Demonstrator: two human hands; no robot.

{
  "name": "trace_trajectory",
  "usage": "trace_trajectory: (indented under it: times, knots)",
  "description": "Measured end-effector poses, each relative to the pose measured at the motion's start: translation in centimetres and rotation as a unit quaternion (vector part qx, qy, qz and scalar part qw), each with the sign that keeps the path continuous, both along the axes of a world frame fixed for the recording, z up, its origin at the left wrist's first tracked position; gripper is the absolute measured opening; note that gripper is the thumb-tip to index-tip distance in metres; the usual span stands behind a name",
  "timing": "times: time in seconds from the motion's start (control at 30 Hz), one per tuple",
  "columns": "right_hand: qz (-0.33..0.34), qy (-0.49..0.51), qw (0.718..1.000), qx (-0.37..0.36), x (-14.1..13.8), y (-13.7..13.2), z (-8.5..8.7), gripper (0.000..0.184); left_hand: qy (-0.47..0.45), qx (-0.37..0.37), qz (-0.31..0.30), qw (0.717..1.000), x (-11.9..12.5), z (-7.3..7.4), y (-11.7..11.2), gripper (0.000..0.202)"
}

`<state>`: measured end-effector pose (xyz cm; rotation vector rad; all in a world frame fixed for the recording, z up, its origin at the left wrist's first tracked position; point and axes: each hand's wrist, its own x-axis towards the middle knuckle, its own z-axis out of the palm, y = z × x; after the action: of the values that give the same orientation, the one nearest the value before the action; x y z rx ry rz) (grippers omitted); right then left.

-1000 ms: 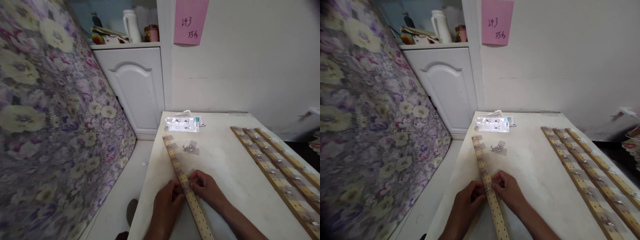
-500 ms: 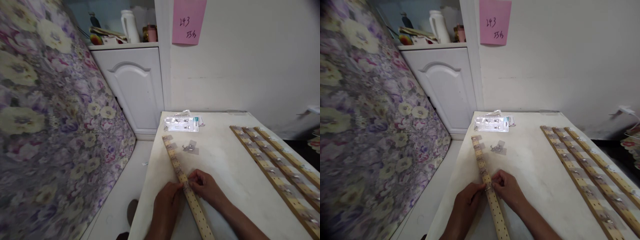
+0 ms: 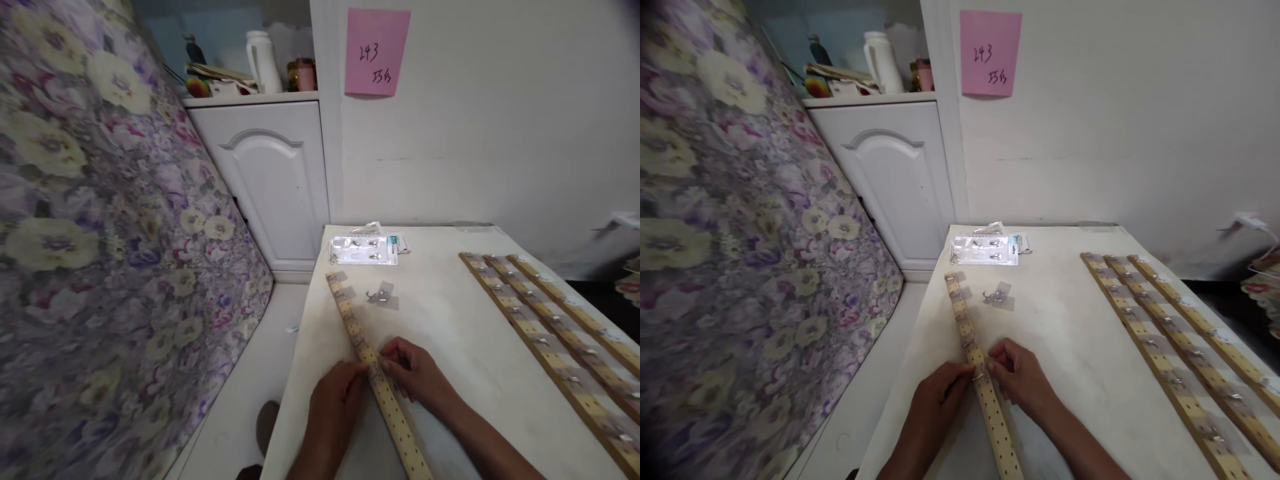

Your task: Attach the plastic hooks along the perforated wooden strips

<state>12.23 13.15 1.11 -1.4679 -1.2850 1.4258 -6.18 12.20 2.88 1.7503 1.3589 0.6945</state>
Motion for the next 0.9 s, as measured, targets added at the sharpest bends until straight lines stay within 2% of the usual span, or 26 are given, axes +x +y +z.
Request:
trace_trajectory:
  times: [0.07,0.13,0.27,0.37,0.43,0.5,0.57,0.63,0.77,0.9]
  knots:
    - [-0.008,-0.031,0.999,0.023,0.3,-0.1,0.1,0.017,-0.008,-0.004,0.002,1.000,0.0,0.4,-0.1,0.028]
    - [-0.033,-0.073,0.994,0.076,0.8,-0.1,0.2,0.018,-0.007,-0.006,0.011,1.000,0.1,0.8,-0.1,0.027]
    - [-0.106,-0.150,0.970,0.162,2.3,0.9,0.1,0.020,0.008,-0.023,0.030,0.999,0.3,1.7,-0.1,0.021]
    - [-0.149,-0.187,0.951,0.198,3.7,3.1,-0.1,0.024,0.017,-0.037,0.038,0.998,0.5,1.9,0.0,0.019]
    - [-0.155,-0.223,0.931,0.244,4.4,5.3,-0.3,0.026,0.028,-0.047,0.043,0.998,0.7,2.0,0.0,0.018]
    - [-0.127,-0.276,0.906,0.296,4.5,7.6,-0.5,0.035,0.035,-0.053,0.042,0.997,0.8,1.9,0.1,0.018]
    - [-0.095,-0.304,0.893,0.319,4.1,9.5,-0.7,0.046,0.035,-0.054,0.036,0.997,0.7,1.7,0.2,0.018]
    - [-0.069,-0.308,0.894,0.319,3.6,10.7,-1.0,0.042,0.035,-0.056,0.031,0.997,0.6,1.6,0.4,0.018]
    - [-0.070,-0.264,0.908,0.318,3.4,10.7,-0.9,0.015,0.030,-0.060,0.023,0.998,0.5,1.5,0.5,0.018]
    - [-0.084,-0.165,0.941,0.282,4.8,8.8,0.3,0.019,0.035,-0.049,0.029,0.998,0.7,1.5,0.4,0.018]
